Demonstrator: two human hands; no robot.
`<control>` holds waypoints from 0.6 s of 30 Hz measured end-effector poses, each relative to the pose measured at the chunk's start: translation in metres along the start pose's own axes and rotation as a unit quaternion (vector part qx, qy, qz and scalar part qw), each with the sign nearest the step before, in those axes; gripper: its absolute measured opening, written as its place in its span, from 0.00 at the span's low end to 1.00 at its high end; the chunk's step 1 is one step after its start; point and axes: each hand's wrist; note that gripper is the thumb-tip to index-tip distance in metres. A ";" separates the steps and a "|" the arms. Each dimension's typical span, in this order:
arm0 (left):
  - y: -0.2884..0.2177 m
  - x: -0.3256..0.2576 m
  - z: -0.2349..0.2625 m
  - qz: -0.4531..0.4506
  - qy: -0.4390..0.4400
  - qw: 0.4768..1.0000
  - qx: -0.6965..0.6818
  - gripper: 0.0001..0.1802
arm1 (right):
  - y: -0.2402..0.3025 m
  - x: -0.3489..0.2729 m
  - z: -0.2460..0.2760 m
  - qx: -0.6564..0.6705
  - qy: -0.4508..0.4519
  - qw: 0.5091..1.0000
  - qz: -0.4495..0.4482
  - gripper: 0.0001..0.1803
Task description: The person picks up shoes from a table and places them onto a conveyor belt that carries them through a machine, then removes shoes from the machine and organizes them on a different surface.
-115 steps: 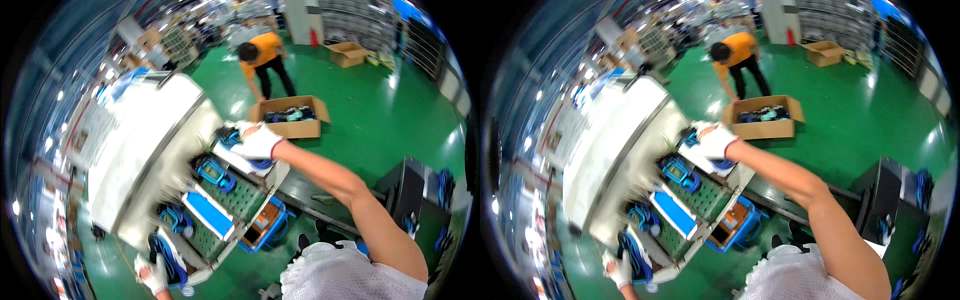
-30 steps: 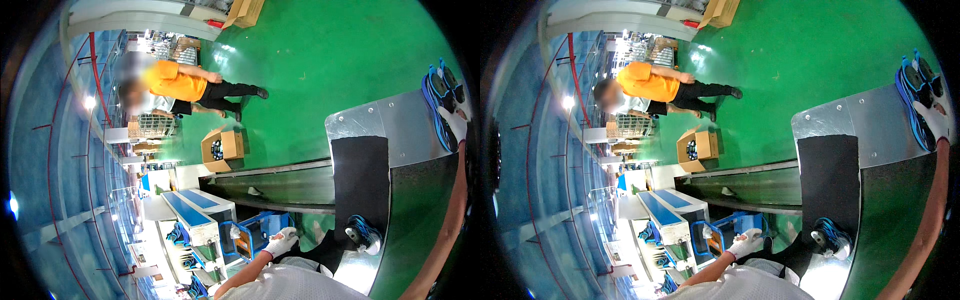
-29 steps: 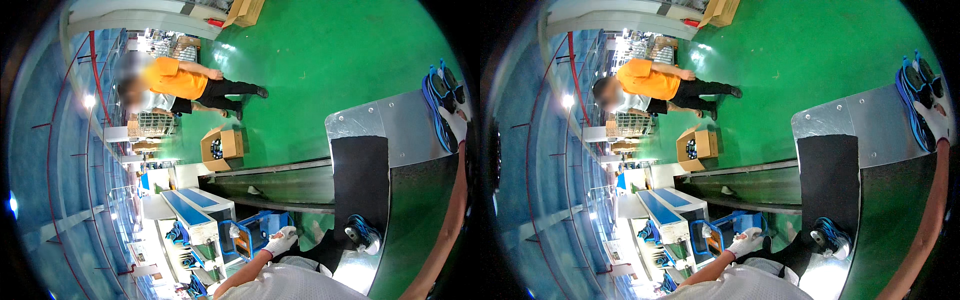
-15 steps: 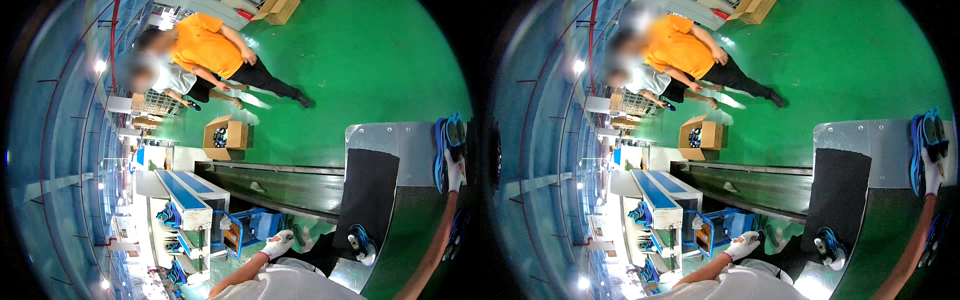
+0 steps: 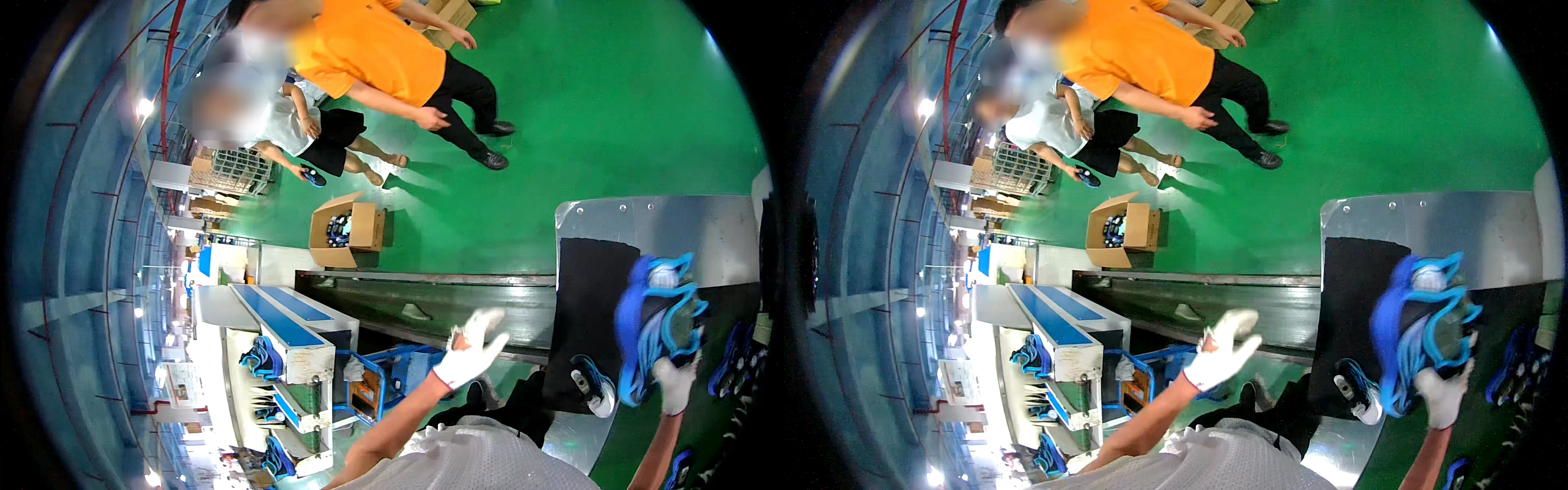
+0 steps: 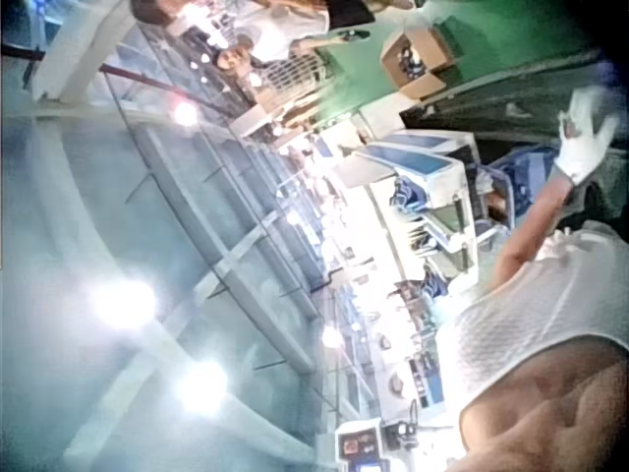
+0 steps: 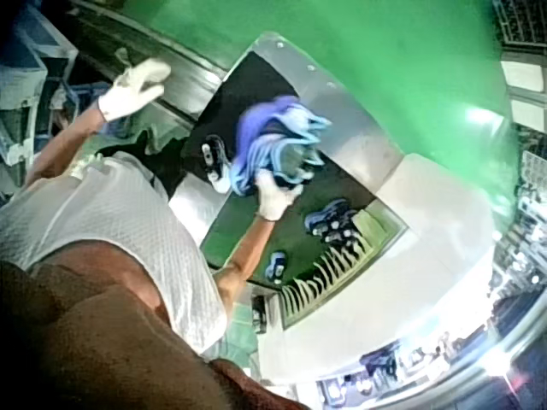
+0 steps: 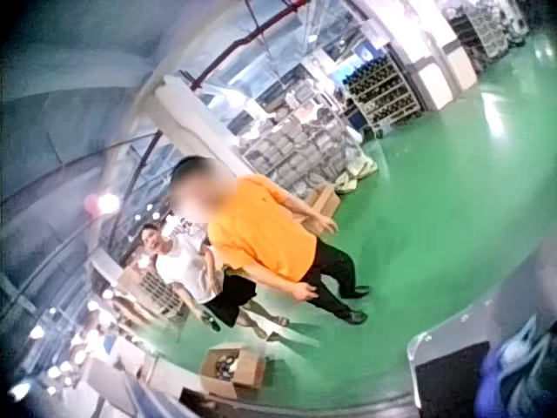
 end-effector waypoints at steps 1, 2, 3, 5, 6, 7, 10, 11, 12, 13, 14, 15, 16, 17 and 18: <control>-0.007 0.017 0.013 -0.034 -0.018 0.999 -0.007 0.25 | 0.036 -0.037 -0.010 0.020 0.077 0.996 0.045 0.73; -0.017 0.037 0.026 -0.040 -0.011 0.998 -0.053 0.25 | 0.072 -0.069 -0.018 0.036 0.146 0.985 0.080 0.76; -0.027 0.055 0.041 -0.045 -0.005 0.994 -0.095 0.24 | 0.105 -0.096 -0.028 0.054 0.216 0.968 0.116 0.78; -0.041 0.081 0.071 0.011 0.067 0.965 -0.252 0.24 | 0.161 -0.134 -0.057 0.060 0.366 0.920 0.127 0.77; -0.030 0.080 0.080 -0.021 0.108 0.956 -0.273 0.24 | 0.189 -0.154 -0.074 0.060 0.445 0.885 0.126 0.77; -0.034 0.084 0.095 -0.029 0.184 0.956 -0.228 0.25 | 0.190 -0.168 -0.093 0.049 0.489 0.861 0.129 0.76; -0.037 0.051 0.109 0.065 0.403 0.831 -0.378 0.27 | 0.220 -0.202 -0.133 -0.202 0.519 0.743 0.372 0.74; -0.038 0.028 0.115 0.090 0.452 0.847 -0.265 0.34 | 0.224 -0.217 -0.152 -0.185 0.562 0.692 0.413 0.72; -0.021 -0.007 0.109 0.067 0.419 0.882 -0.204 0.43 | 0.229 -0.232 -0.170 -0.160 0.612 0.631 0.450 0.69; 0.003 -0.037 0.097 0.072 0.411 0.873 -0.250 0.45 | 0.228 -0.249 -0.178 -0.166 0.616 0.649 0.415 0.65; 0.031 -0.072 0.084 0.087 0.401 0.862 -0.298 0.48 | 0.223 -0.266 -0.188 -0.168 0.626 0.662 0.378 0.61; 0.036 -0.103 0.094 0.103 0.389 0.845 -0.352 0.49 | 0.239 -0.283 -0.201 -0.271 0.624 0.580 0.448 0.62; 0.039 -0.132 0.103 0.118 0.378 0.824 -0.405 0.49 | 0.236 -0.305 -0.213 -0.220 0.688 0.606 0.333 0.57; 0.042 -0.165 0.115 0.135 0.364 0.802 -0.455 0.50 | 0.233 -0.318 -0.227 -0.257 0.676 0.572 0.387 0.52; 0.046 -0.201 0.126 0.124 0.325 0.804 -0.483 0.52 | 0.231 -0.331 -0.240 -0.288 0.663 0.533 0.440 0.48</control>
Point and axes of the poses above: each hand's wrist, its own x-axis towards the middle knuckle, its own z-axis out of the back of the hand, y = z × x, and after that the axes turned 12 degrees about -z, right-handed
